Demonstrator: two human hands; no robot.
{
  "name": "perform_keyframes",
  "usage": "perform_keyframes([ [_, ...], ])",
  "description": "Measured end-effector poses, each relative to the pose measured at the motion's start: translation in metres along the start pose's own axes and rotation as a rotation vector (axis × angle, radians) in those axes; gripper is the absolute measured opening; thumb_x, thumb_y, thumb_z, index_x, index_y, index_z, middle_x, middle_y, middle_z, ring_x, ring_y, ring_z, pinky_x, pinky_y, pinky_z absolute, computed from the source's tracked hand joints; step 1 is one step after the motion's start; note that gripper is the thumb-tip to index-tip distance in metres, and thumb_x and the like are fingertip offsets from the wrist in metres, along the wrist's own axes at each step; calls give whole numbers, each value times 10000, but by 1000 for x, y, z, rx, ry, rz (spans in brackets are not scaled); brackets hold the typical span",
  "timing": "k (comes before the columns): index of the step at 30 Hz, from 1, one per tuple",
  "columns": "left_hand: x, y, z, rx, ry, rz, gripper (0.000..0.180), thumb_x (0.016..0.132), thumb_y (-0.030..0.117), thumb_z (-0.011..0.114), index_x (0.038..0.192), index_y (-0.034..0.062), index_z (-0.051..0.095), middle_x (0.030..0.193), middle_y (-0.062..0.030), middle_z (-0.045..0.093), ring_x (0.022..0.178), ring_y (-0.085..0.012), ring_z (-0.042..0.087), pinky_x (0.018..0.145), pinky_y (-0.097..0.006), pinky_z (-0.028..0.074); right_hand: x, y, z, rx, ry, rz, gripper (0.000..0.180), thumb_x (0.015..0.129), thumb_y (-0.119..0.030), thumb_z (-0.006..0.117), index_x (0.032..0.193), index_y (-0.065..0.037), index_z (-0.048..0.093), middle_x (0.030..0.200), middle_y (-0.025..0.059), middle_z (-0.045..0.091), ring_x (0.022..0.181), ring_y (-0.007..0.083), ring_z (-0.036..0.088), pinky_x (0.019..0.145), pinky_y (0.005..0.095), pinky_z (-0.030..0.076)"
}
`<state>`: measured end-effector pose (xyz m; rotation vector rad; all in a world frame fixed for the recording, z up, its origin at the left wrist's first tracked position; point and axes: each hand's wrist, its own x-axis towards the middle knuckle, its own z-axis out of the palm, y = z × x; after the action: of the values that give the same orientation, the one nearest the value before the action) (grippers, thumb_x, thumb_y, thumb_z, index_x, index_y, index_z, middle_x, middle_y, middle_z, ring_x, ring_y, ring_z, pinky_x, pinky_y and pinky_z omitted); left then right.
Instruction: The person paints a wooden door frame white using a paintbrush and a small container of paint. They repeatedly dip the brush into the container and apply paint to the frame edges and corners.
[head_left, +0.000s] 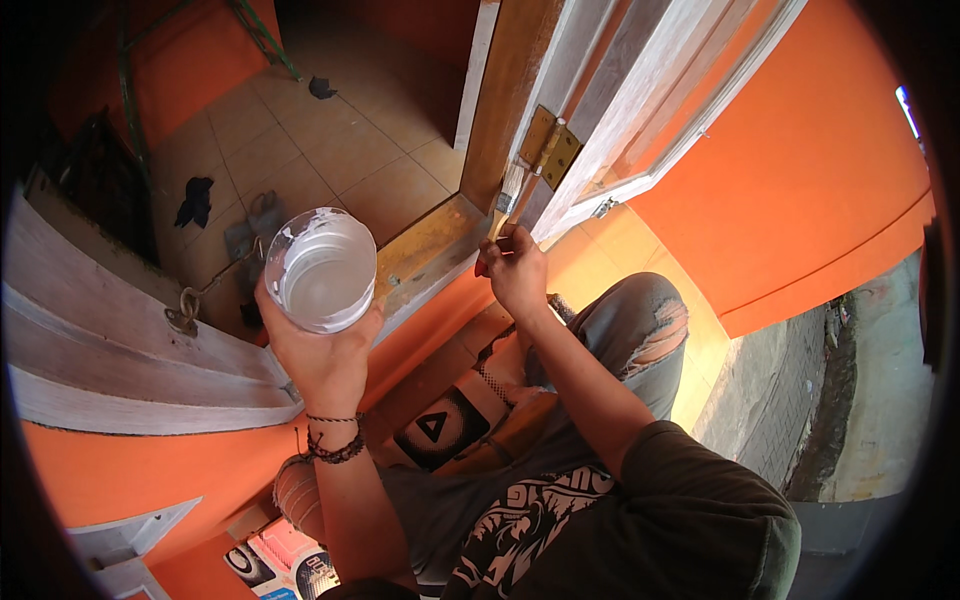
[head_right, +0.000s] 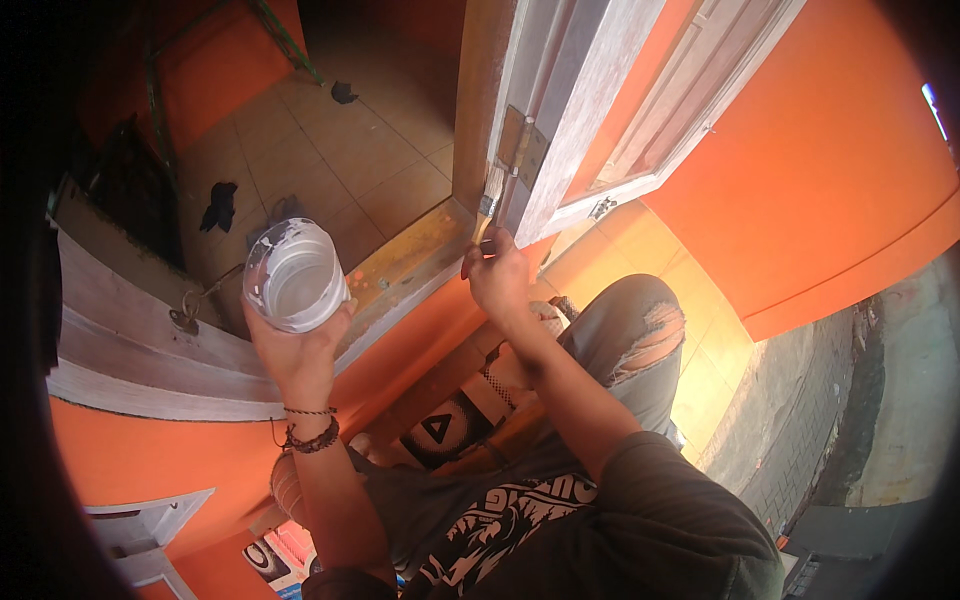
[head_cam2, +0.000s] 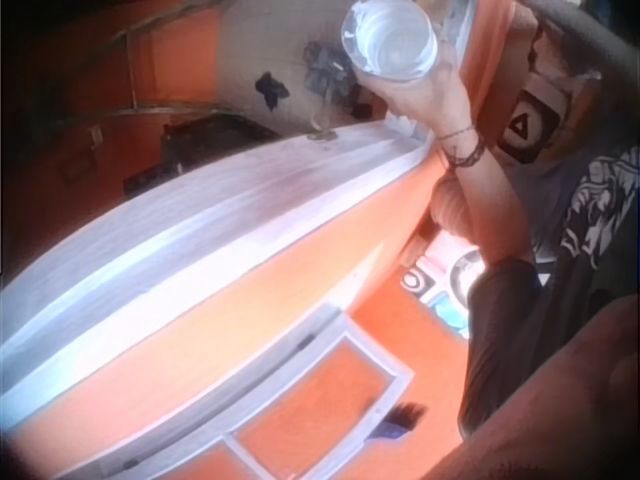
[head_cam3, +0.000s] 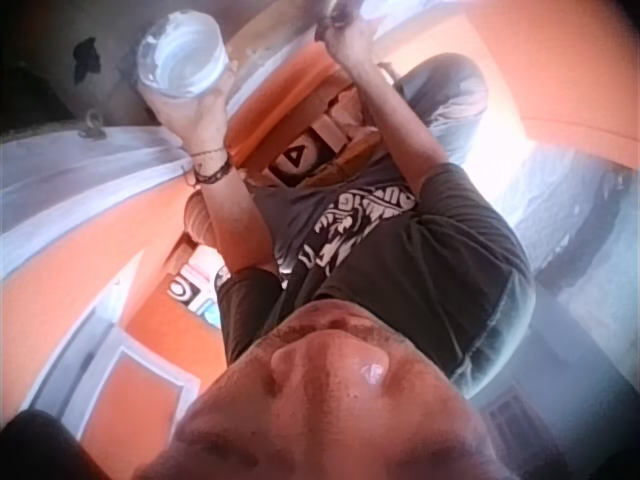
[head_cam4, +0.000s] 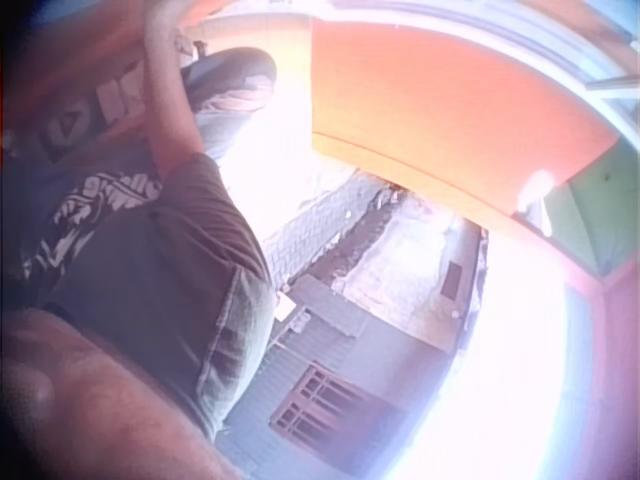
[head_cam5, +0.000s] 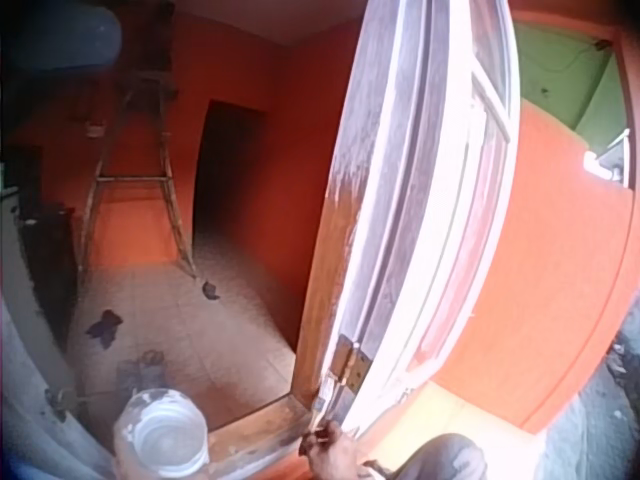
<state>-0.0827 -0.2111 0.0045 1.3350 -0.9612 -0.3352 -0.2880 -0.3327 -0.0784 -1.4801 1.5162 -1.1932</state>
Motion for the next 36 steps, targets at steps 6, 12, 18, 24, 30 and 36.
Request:
perform_keyframes([
  [6, 0, 7, 3, 3, -6, -21, 866, 610, 15, 860, 1376, 41, 456, 1287, -96, 592, 1170, -202, 586, 1027, -349, 460, 4, 1, 8, 144, 32, -98, 166, 947, -49, 650, 1062, 49, 582, 759, 133, 706, 638, 193, 698, 573, 331, 531],
  [12, 0, 4, 1, -40, -12, -39, 878, 612, 14, 863, 1382, 41, 445, 1286, -93, 580, 1181, -201, 573, 1030, -348, 458, -10, -14, 13, 316, -31, 93, 142, 961, -42, 639, 1047, 48, 570, 835, 132, 696, 706, 174, 711, 610, 316, 562],
  [18, -1, 4, 2, -55, -15, -27, 873, 611, 19, 870, 1375, 41, 448, 1279, -92, 588, 1167, -205, 585, 1027, -346, 461, -2, -18, 26, 382, -31, 13, 156, 971, -56, 642, 1005, 65, 550, 883, 144, 679, 730, 183, 715, 619, 302, 601],
  [24, 1, 0, 1, -38, -24, -33, 877, 610, 23, 875, 1376, 39, 449, 1279, -96, 594, 1163, -205, 591, 1024, -347, 464, 0, -11, 31, 551, -48, 141, 156, 976, -53, 638, 1019, 65, 548, 873, 130, 663, 740, 184, 721, 612, 306, 625],
  [30, -1, 1, 3, -83, -4, -53, 892, 605, 25, 878, 1384, 43, 446, 1283, -101, 594, 1173, -210, 590, 1030, -347, 463, 7, -11, 33, 443, 17, -3, 163, 971, -47, 642, 1021, 66, 536, 891, 139, 664, 768, 201, 725, 613, 310, 626],
  [36, 0, 0, 1, -35, -32, -59, 894, 605, 14, 874, 1388, 37, 442, 1298, -104, 584, 1183, -207, 582, 1028, -349, 467, 3, -9, 32, 505, -37, 116, 158, 975, -54, 638, 1016, 65, 541, 869, 135, 672, 783, 200, 734, 617, 311, 627],
])
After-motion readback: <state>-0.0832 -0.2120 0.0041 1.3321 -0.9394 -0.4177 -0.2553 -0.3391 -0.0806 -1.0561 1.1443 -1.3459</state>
